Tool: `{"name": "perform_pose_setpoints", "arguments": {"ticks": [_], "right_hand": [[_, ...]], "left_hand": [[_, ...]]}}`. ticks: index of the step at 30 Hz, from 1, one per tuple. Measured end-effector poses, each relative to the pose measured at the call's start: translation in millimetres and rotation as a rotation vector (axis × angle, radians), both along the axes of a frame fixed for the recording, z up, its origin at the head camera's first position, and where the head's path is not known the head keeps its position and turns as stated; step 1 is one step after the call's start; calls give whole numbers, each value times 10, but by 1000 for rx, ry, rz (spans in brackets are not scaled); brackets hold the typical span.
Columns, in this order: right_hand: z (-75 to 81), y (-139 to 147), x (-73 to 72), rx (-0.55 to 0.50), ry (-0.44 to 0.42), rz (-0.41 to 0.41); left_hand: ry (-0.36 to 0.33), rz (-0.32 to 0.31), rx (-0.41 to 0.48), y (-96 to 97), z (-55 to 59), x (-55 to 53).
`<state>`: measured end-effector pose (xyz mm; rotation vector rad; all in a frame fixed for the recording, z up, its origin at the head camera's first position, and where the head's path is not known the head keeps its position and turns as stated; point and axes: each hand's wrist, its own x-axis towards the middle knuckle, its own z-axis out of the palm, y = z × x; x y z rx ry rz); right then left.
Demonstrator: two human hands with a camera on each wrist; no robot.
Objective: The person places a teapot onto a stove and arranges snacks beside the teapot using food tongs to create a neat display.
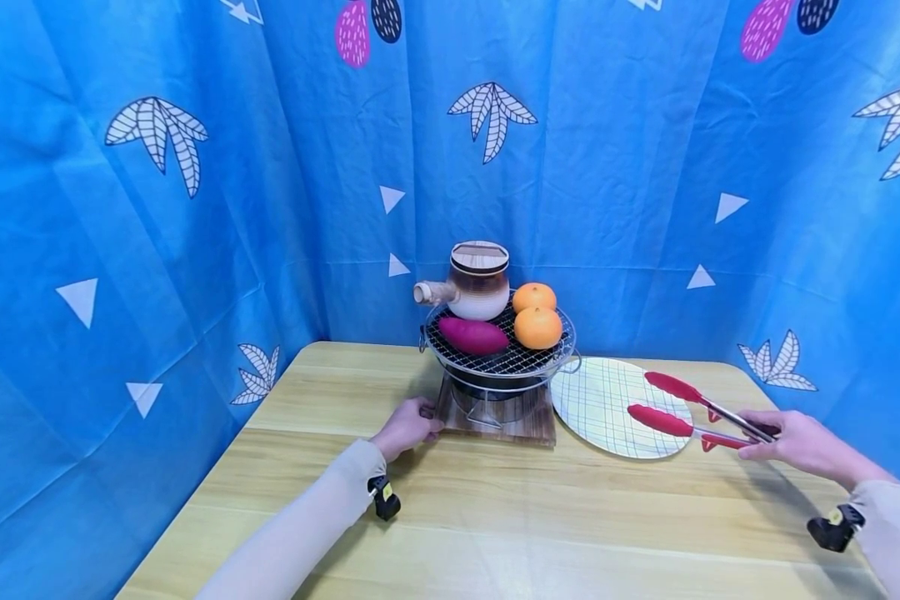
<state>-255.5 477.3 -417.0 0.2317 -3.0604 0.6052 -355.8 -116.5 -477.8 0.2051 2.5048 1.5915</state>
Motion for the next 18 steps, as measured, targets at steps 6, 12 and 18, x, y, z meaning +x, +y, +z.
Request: {"name": "perform_pose_setpoints", "arguments": {"ticks": [6, 12, 18], "right_hand": [[-118, 51, -68, 3, 2, -8], [-194, 58, -107, -13, 5, -3], [-252, 64, -142, -28, -23, -5]], "left_hand": [[-2, -2, 5, -6, 12, 0], [-1, -1, 7, -7, 12, -3], [3, 3, -6, 17, 26, 6]]}}
